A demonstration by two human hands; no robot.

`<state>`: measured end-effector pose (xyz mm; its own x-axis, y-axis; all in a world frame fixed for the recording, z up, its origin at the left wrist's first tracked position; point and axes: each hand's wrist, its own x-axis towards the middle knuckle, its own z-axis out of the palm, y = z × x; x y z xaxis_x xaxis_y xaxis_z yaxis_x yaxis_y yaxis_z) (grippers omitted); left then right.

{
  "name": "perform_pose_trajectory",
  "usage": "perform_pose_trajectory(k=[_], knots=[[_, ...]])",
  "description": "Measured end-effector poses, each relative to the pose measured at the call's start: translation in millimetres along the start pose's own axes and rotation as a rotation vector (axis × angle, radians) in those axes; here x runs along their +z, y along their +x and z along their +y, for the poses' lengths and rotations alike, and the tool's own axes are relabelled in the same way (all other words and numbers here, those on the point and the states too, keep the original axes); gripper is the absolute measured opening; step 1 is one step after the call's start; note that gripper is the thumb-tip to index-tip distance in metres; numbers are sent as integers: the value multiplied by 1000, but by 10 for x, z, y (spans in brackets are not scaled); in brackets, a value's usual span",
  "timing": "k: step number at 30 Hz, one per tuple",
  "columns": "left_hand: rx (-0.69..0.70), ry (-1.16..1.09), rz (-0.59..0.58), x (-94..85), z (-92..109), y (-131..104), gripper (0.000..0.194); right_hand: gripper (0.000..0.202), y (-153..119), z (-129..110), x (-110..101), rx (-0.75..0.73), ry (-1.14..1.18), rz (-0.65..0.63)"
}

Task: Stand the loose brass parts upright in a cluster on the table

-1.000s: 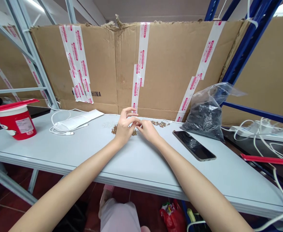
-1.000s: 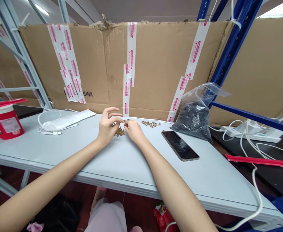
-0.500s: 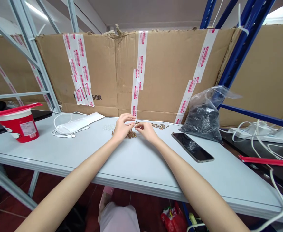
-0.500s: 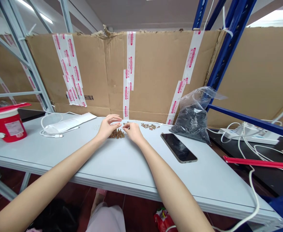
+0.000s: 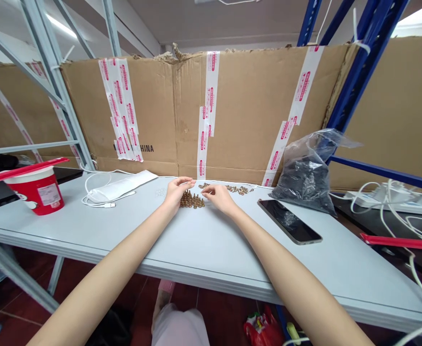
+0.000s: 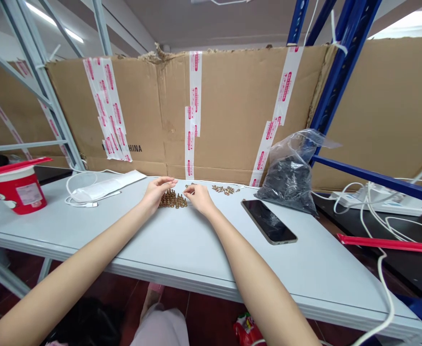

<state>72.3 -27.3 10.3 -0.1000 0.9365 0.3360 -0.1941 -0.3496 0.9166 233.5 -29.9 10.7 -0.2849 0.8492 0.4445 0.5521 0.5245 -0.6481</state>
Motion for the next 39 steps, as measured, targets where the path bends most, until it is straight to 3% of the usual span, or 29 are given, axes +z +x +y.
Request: perform_pose_trajectory(k=[8,11,14,19,23,28,39], knots=[[-1,-59,18,-43,-68,51,21,15,7,37,14,-13,12,-1],[31,14,12,-56,-59,71,18,13,15,19,15,-4,59,-10],[198,249,-70,-57,-20,62,14,13,36,8,15,24,203,-18],[644,799,-262,-13,44,-67,18,23,61,47,-30,120,488,41],[812,1106,-353,8,47,-135,21,30,67,77,-46,152,613,67],[896,1232,-309,-10,62,-134,12,31,67,37,-27,164,648,26],[965,1331,-253,-7,102,-140,25,32,34,-55,-53,170,701,22]])
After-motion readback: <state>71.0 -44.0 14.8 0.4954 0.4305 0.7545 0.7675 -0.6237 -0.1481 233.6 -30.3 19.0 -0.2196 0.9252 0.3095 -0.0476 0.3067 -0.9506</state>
